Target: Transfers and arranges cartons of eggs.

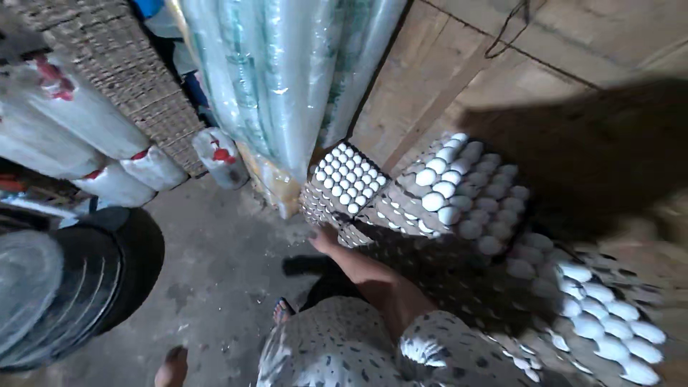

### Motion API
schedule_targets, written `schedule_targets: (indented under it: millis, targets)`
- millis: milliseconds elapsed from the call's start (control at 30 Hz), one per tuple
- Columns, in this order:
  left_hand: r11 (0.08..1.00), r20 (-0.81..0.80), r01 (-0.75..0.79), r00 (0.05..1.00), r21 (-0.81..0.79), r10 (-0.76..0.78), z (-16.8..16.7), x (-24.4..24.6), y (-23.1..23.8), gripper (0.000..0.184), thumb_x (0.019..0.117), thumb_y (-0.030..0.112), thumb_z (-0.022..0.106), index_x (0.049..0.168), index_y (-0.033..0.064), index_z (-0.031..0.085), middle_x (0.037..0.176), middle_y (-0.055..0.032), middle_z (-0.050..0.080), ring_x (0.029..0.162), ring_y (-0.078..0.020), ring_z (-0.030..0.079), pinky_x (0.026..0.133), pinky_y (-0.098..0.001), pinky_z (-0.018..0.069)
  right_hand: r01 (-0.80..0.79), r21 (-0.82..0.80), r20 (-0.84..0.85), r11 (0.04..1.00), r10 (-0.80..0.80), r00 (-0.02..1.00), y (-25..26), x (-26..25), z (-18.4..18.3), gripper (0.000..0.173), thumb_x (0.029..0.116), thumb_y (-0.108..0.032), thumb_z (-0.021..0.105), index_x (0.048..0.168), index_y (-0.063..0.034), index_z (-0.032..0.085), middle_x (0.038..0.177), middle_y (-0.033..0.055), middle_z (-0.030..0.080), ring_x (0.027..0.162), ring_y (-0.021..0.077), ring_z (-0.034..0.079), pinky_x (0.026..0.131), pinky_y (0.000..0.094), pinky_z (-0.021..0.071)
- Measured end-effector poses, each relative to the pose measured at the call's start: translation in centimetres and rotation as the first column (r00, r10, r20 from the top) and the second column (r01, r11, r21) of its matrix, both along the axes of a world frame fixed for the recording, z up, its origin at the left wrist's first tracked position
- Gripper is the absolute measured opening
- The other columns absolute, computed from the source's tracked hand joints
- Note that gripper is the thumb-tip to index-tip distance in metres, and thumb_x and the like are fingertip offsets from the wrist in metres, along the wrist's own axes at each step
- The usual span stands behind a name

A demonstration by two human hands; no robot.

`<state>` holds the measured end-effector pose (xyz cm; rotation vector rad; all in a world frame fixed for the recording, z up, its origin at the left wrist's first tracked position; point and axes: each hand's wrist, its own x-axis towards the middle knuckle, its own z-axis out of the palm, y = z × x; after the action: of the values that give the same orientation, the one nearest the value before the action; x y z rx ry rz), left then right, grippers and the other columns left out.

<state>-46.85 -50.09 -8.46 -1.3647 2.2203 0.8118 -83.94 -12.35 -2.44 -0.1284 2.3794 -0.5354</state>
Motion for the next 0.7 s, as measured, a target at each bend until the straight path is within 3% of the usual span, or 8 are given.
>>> schedule_targets:
  millis: [67, 167, 233, 300, 367, 533, 600, 700]
  targets:
    - [0.999, -0.132, 0.047, 0.990, -0.009, -0.048, 2.8, -10.8, -0.7, 0.040, 0.1079, 0.028, 0.053, 0.137, 0.0016, 0.061, 0.132, -0.0283, 0.064, 0.125, -0.0479, 0.059, 0.105, -0.0683, 0.0426, 0.210, 0.010, -0.079, 0.978, -0.209, 0.975, -0.2, -6.0, 1.2, 0.059, 0.1019, -0.044, 0.058, 0.149, -0.0090, 0.053, 0.163, 0.0208, 0.034, 0.152, 0.0410, 0.028, 0.121, 0.0625, 0.0233]
    - [0.984, -0.333, 0.107, 0.942, 0.141, -0.054, 6.2, -23.8, 2.6, 0.039, 0.1077, 0.023, 0.054, 0.140, 0.0014, 0.058, 0.134, -0.0239, 0.064, 0.123, -0.0386, 0.062, 0.106, -0.0585, 0.0462, 0.467, -0.005, -0.201, 0.884, -0.459, 0.866, 1.6, -15.4, 0.9, 0.071, 0.1033, -0.055, 0.048, 0.151, -0.0023, 0.047, 0.161, 0.0229, 0.037, 0.149, 0.0427, 0.033, 0.118, 0.0663, 0.0284]
    - [0.941, -0.391, 0.158, 0.920, 0.301, -0.029, 6.6, -29.6, 6.4, 0.039, 0.1074, 0.022, 0.054, 0.140, 0.0006, 0.057, 0.134, -0.0217, 0.064, 0.119, -0.0325, 0.064, 0.102, -0.0512, 0.0502, 0.570, 0.005, -0.202, 0.821, -0.558, 0.805, 3.9, -21.0, 1.0, 0.077, 0.1035, -0.061, 0.042, 0.151, -0.0003, 0.046, 0.160, 0.0254, 0.038, 0.151, 0.0437, 0.030, 0.120, 0.0675, 0.0223]
    - [0.864, -0.416, 0.207, 0.909, 0.459, 0.003, 6.0, -34.3, 10.7, 0.038, 0.1061, 0.021, 0.056, 0.138, 0.0002, 0.058, 0.131, -0.0192, 0.065, 0.112, -0.0260, 0.066, 0.096, -0.0443, 0.0529, 0.626, -0.006, -0.198, 0.780, -0.614, 0.764, 6.7, -26.4, 0.1, 0.080, 0.1035, -0.063, 0.039, 0.147, 0.0036, 0.048, 0.155, 0.0296, 0.043, 0.147, 0.0450, 0.037, 0.120, 0.0646, 0.0278]
    - [0.761, -0.398, 0.194, 0.913, 0.619, 0.091, 4.6, -38.4, 15.1, 0.038, 0.1063, 0.022, 0.055, 0.138, 0.0004, 0.058, 0.131, -0.0179, 0.065, 0.113, -0.0247, 0.066, 0.097, -0.0424, 0.0544, 0.621, -0.010, -0.174, 0.784, -0.613, 0.771, 9.3, -31.6, -1.7, 0.080, 0.1055, -0.062, 0.033, 0.140, 0.0065, 0.055, 0.147, 0.0325, 0.050, 0.141, 0.0466, 0.045, 0.116, 0.0639, 0.0343]
    - [0.452, -0.156, -0.004, 0.936, 0.892, 0.316, -0.1, -45.3, 25.6, 0.051, 0.1133, 0.035, 0.031, 0.148, 0.0012, 0.046, 0.137, -0.0191, 0.062, 0.119, -0.0281, 0.065, 0.099, -0.0440, 0.0535, 0.533, 0.068, 0.030, 0.843, -0.536, 0.844, 14.2, -37.5, -4.9, 0.086, 0.1071, -0.062, 0.016, 0.146, 0.0072, 0.049, 0.149, 0.0342, 0.047, 0.143, 0.0470, 0.043, 0.117, 0.0649, 0.0311]
    - [0.414, -0.097, -0.053, 0.938, 0.909, 0.333, -2.0, -47.6, 28.7, 0.056, 0.1132, 0.040, 0.027, 0.153, 0.0037, 0.039, 0.145, -0.0188, 0.057, 0.128, -0.0297, 0.059, 0.105, -0.0468, 0.0489, 0.475, 0.051, 0.070, 0.879, -0.477, 0.876, 16.0, -38.7, -7.8, 0.083, 0.1082, -0.059, 0.014, 0.151, 0.0058, 0.043, 0.153, 0.0341, 0.043, 0.146, 0.0469, 0.039, 0.118, 0.0658, 0.0278]
    - [0.411, -0.082, -0.100, 0.912, 0.906, 0.402, -4.4, -50.5, 32.0, 0.060, 0.1126, 0.042, 0.030, 0.160, 0.0064, 0.029, 0.158, -0.0191, 0.043, 0.143, -0.0318, 0.045, 0.115, -0.0511, 0.0386, 0.397, -0.093, -0.008, 0.913, -0.399, 0.917, 17.3, -38.8, -10.5, 0.066, 0.1128, -0.046, 0.019, 0.158, 0.0013, 0.033, 0.160, 0.0277, 0.037, 0.150, 0.0370, 0.036, 0.124, 0.0549, 0.0275]
